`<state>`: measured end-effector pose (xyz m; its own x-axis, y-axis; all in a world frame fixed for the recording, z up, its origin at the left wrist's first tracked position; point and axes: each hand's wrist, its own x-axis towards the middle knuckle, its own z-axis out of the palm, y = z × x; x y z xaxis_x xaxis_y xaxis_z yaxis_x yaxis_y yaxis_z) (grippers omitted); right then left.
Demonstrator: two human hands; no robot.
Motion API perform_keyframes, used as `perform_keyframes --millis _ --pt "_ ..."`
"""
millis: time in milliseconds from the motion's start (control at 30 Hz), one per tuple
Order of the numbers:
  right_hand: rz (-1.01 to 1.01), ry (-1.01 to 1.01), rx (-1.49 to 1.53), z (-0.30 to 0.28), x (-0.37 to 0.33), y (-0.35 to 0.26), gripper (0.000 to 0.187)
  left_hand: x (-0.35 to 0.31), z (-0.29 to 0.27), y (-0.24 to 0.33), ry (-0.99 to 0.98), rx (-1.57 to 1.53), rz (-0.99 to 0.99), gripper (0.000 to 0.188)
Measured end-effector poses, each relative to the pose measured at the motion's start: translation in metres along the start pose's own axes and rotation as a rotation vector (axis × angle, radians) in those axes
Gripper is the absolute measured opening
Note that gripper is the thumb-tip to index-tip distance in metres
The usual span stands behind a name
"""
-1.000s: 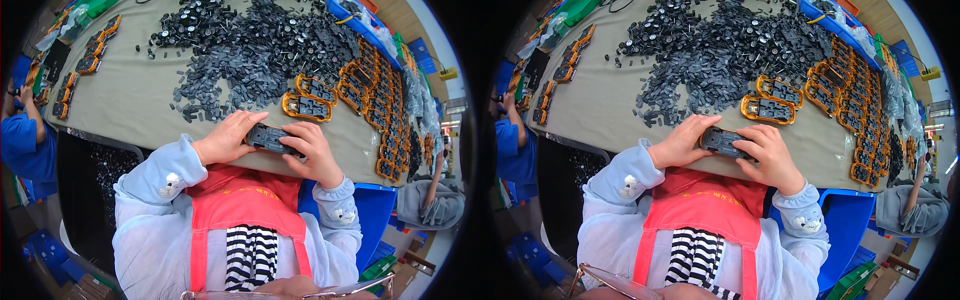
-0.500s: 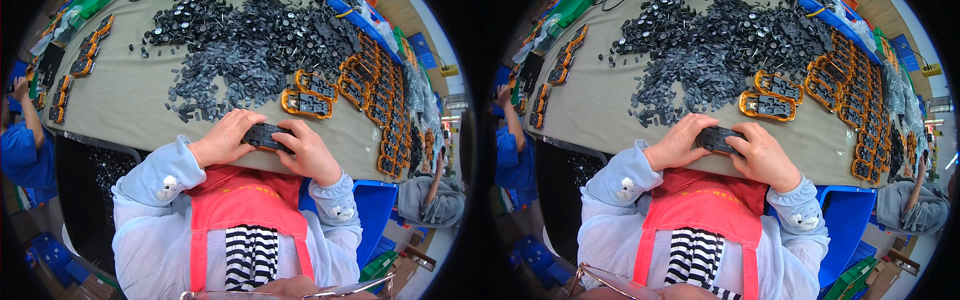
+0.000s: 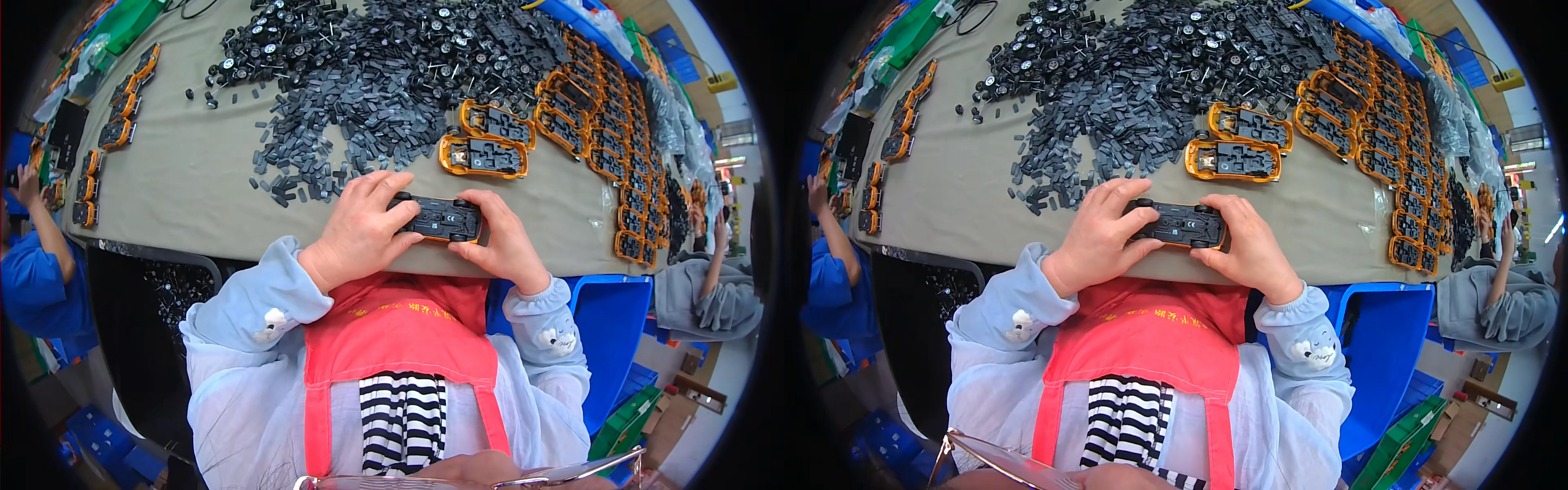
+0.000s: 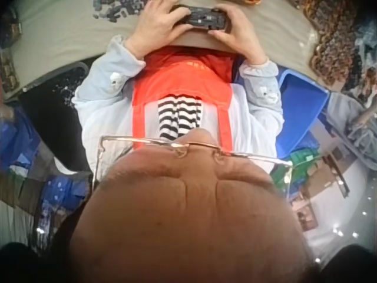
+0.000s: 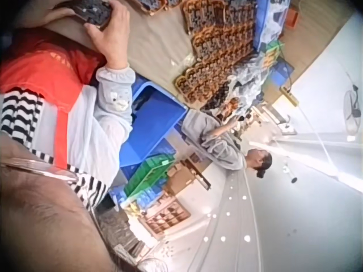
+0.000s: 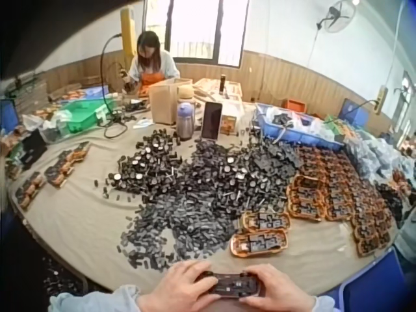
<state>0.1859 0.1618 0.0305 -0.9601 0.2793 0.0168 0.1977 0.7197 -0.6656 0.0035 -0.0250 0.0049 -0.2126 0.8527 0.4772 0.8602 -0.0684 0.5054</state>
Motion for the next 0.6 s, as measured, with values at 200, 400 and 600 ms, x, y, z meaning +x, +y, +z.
perform_keyframes --millis 200,400,600 --pt "0.040 -0.020 0.333 0.002 0.000 0.014 0.065 -0.001 0.006 0.003 -0.058 0.029 0.072 0.032" --pt "0.393 -0.128 0.478 -0.001 0.018 0.017 0.029 -0.007 0.009 0.004 -0.023 0.157 0.149 0.034" --pt "0.330 0.150 0.702 0.021 0.006 0.014 0.023 -0.005 -0.004 -0.002 0.155 0.167 0.165 0.034"
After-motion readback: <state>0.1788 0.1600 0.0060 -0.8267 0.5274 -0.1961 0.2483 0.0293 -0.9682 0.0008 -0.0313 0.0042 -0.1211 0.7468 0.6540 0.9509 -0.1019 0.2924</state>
